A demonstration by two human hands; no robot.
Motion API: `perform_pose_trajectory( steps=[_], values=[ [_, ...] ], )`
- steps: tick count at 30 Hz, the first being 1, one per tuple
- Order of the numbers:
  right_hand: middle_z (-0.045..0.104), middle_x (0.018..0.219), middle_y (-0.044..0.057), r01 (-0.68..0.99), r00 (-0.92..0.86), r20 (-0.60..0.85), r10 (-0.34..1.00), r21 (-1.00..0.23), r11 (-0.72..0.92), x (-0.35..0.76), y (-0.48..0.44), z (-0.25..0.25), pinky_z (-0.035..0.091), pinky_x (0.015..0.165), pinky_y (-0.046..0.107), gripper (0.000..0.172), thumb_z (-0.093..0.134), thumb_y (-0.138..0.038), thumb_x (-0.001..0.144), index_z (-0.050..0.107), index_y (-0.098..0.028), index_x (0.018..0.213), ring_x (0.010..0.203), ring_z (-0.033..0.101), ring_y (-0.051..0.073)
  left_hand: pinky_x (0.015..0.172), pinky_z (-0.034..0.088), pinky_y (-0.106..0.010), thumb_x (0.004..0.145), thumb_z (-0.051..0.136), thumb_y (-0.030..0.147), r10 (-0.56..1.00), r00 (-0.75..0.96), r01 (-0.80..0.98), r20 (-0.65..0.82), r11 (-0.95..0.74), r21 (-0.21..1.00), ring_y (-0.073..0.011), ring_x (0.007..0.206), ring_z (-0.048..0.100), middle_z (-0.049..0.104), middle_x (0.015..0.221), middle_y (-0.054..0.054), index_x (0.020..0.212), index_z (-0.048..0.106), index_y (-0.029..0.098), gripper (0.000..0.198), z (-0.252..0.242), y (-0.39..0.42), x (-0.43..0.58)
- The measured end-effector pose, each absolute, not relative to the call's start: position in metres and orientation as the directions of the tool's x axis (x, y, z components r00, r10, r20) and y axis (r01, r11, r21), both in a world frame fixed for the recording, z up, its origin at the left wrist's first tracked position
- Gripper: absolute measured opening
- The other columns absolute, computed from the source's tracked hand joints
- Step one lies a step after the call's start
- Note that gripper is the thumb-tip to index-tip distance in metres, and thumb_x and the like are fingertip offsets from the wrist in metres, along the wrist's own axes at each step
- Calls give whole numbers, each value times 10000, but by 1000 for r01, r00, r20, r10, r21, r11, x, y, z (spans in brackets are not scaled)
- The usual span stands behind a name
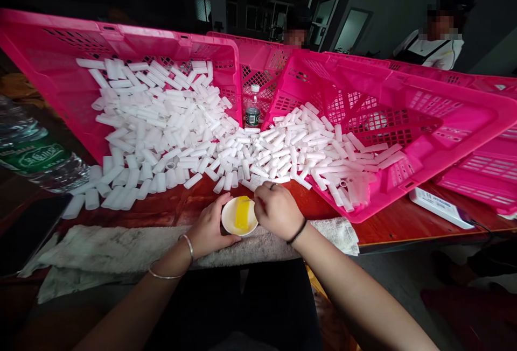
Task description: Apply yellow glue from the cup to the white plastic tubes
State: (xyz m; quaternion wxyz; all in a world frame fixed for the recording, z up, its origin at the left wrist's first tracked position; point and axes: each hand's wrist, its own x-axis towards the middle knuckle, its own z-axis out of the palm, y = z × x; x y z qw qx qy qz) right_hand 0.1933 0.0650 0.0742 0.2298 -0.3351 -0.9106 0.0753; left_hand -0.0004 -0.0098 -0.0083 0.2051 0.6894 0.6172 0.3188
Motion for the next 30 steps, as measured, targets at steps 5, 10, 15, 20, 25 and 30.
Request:
perform_pose_trajectory(
  steps=[5,10,15,20,25,30],
  values=[
    [599,710,60,675,-658,256,708,-217,705,173,95,66,375,610,253,161,489,-80,767,595,-155,671,661,556,169,1054,338,-527,533,810,362,985,34,725,167,-139,675,-352,1281,404,420,1398,-166,1383,238,190,1039,-5,-11,0],
    [608,701,32,546,-739,213,639,-365,754,171,97,57,391,611,218,193,470,-45,768,607,-155,689,654,559,138,1064,320,-521,528,814,367,988,37,716,152,-132,685,-342,1284,399,427,1391,-161,1383,239,195,1045,-1,-12,1],
    [614,718,49,551,-762,218,609,-275,788,173,94,74,393,646,241,199,473,-44,787,620,-151,708,708,563,160,1081,290,-520,531,808,346,993,48,708,110,-111,697,-345,1297,378,411,1403,-169,1385,241,185,1038,3,-13,1],
    [608,736,74,525,-830,185,526,-61,849,158,90,95,363,626,271,160,498,-65,755,621,-148,698,690,544,175,1078,293,-524,535,802,379,994,40,697,98,-98,711,-356,1292,382,420,1394,-171,1385,257,185,1028,7,-11,1],
    [646,787,98,446,-895,23,446,4,895,138,85,86,373,622,284,137,568,-82,697,661,-134,782,713,577,203,1071,303,-533,520,817,350,993,55,698,104,-112,707,-355,1277,400,443,1366,-181,1389,253,172,1051,2,-13,3],
    [677,814,89,525,-844,28,535,-158,836,156,102,97,412,649,262,156,531,-213,855,669,-143,873,760,614,194,1079,316,-512,673,701,500,984,-13,733,176,-110,672,-347,1360,283,283,1481,-189,1424,184,162,973,16,-11,-24]
  ],
)
